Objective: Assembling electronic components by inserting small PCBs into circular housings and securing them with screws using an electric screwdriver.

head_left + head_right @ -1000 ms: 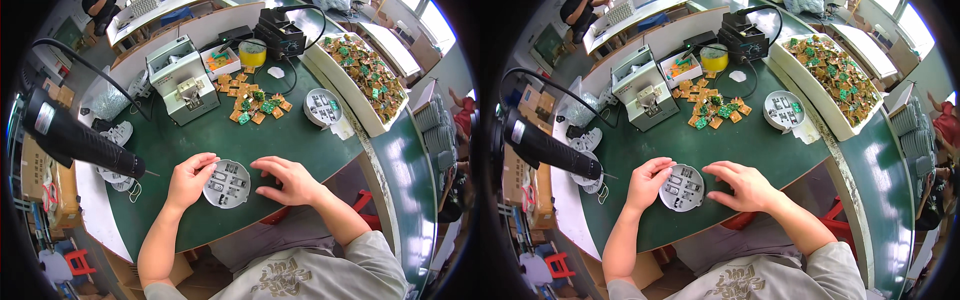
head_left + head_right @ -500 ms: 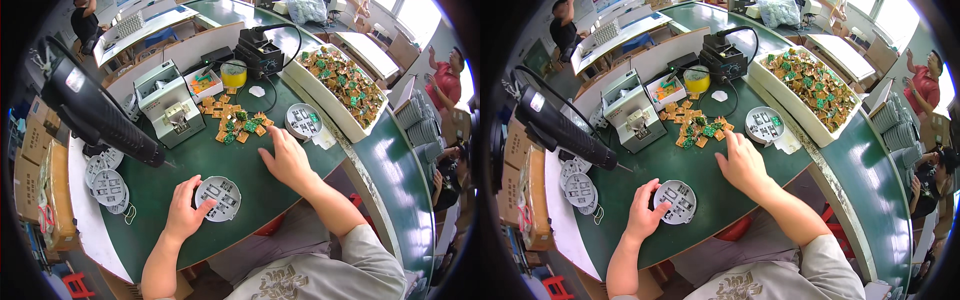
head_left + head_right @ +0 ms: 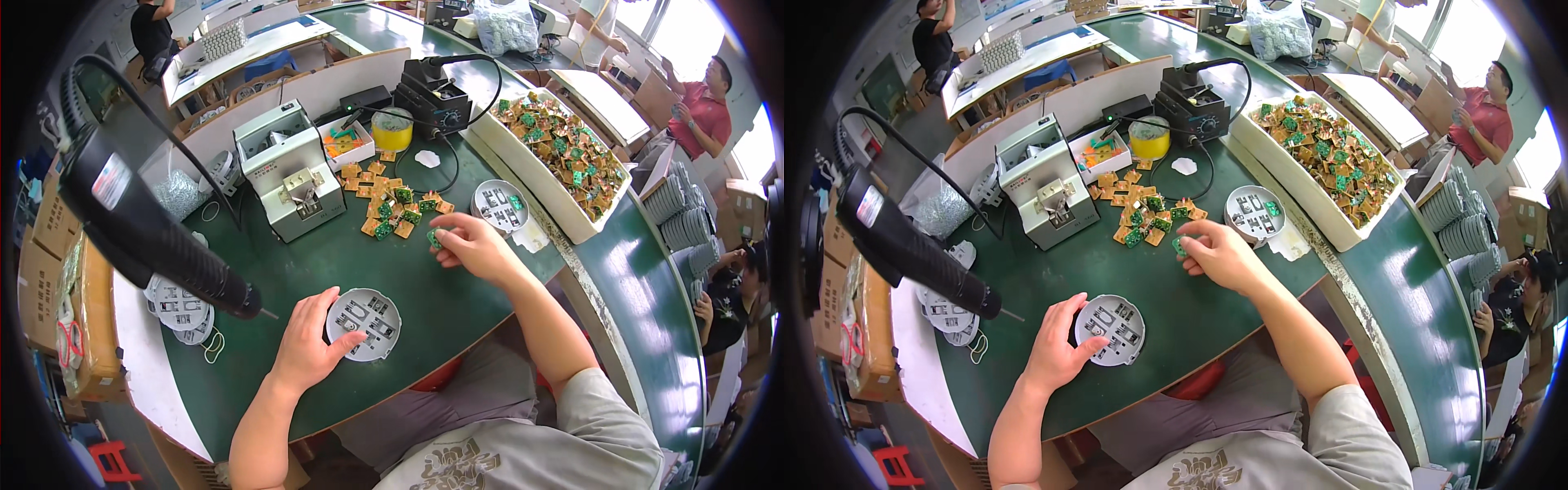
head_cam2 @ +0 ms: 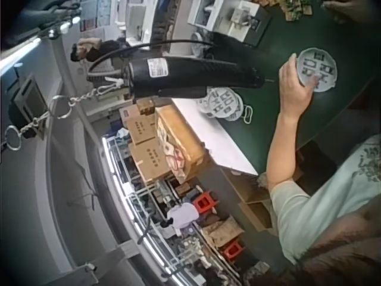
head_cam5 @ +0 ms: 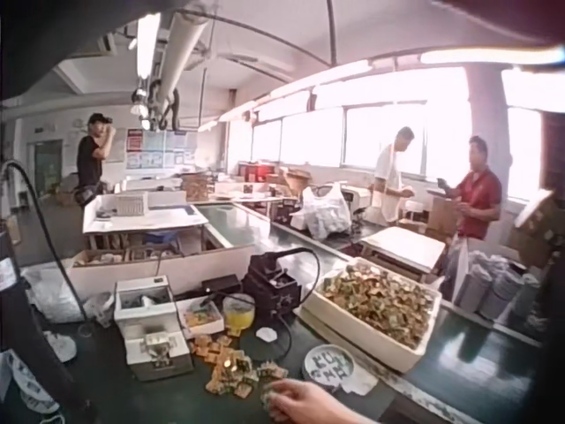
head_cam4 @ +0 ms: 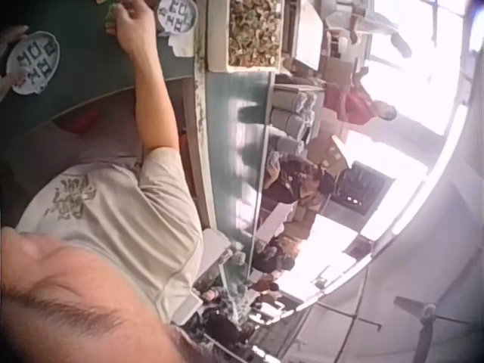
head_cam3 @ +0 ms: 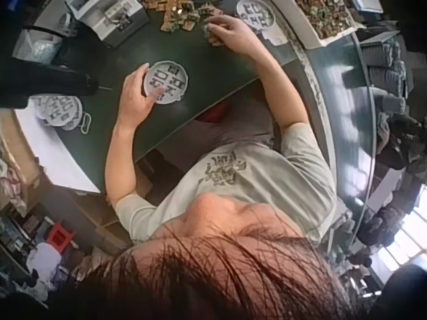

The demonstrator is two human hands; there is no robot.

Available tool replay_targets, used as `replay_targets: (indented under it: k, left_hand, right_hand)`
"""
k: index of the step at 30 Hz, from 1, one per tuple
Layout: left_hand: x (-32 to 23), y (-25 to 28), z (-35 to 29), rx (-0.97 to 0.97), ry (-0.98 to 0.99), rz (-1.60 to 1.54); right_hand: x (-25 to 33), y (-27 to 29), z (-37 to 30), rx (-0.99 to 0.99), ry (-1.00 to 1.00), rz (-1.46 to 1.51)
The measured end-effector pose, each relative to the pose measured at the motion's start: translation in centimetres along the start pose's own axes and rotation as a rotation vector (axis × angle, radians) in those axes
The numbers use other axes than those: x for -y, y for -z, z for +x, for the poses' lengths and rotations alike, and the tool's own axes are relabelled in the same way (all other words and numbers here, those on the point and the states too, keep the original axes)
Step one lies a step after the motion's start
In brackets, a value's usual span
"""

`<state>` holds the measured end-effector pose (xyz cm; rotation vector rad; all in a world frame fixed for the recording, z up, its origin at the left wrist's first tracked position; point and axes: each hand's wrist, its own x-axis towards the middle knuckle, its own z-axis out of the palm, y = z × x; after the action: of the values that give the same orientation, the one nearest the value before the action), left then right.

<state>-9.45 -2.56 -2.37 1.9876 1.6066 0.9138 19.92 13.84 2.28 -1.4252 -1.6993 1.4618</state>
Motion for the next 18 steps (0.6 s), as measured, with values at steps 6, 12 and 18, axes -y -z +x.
replay_targets:
  k: [6, 12, 18]
  left_hand:
    - [-1.5, -0.2, 0.5, 0.022, -0.131, 0.105]
    - [-1.4, -0.5, 0.2, 0.079, -0.121, 0.129]
    - [-1.0, -0.1, 0.1, 0.111, -0.126, 0.116]
  right_hand:
    - [-2.0, -0.1, -1.4, 0.218, -0.177, 0.637]
    - [-2.9, -0.8, -2.5, 0.317, -0.135, 0.645]
    - [-2.5, -0.4, -3.0, 0.506, -0.202, 0.882]
